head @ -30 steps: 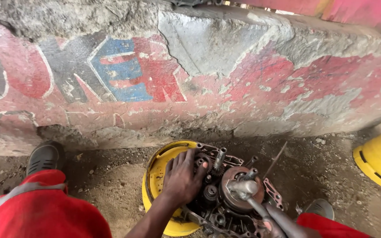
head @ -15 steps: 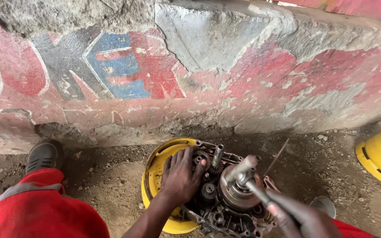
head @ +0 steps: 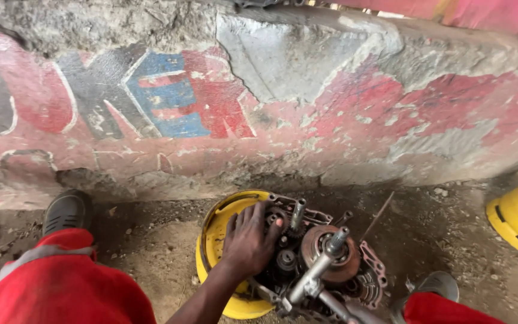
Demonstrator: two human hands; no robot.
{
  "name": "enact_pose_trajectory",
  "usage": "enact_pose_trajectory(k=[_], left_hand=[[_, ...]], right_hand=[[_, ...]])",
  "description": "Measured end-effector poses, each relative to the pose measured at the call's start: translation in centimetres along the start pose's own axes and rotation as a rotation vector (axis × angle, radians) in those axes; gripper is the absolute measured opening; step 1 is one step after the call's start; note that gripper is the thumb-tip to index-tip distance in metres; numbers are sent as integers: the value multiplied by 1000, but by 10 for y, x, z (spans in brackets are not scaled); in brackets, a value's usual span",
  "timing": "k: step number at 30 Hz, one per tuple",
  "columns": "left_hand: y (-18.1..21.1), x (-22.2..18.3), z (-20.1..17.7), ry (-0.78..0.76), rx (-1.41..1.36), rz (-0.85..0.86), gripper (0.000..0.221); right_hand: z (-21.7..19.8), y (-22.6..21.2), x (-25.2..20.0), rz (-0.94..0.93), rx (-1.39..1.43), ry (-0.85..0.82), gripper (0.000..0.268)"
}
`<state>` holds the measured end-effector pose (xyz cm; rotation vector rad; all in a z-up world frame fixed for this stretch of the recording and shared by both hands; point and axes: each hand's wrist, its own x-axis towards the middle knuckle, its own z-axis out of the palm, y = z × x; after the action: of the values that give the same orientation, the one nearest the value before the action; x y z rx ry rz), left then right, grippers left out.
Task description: The person uses a hammer and a metal rod to tap and adjust components inside an engine block resting on a yellow container. They repeatedly strike a central shaft and then use a screwdriver to manipulate internal parts.
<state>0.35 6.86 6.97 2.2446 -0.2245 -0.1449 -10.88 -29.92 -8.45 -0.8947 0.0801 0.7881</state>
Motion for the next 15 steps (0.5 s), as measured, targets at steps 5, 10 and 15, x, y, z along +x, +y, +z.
enact_pose_trajectory(k=[5, 10, 15], left_hand=[[2, 0, 6, -16, -21, 5, 60], [-3, 2, 5, -24, -20, 22, 75], [-2, 2, 8, -32, -24, 4, 68]], right_hand=[[191, -70, -44, 133, -937, 954, 59], [274, -97, -39, -855, -1615, 912, 50], [189, -105, -46, -115, -1189, 78, 83]])
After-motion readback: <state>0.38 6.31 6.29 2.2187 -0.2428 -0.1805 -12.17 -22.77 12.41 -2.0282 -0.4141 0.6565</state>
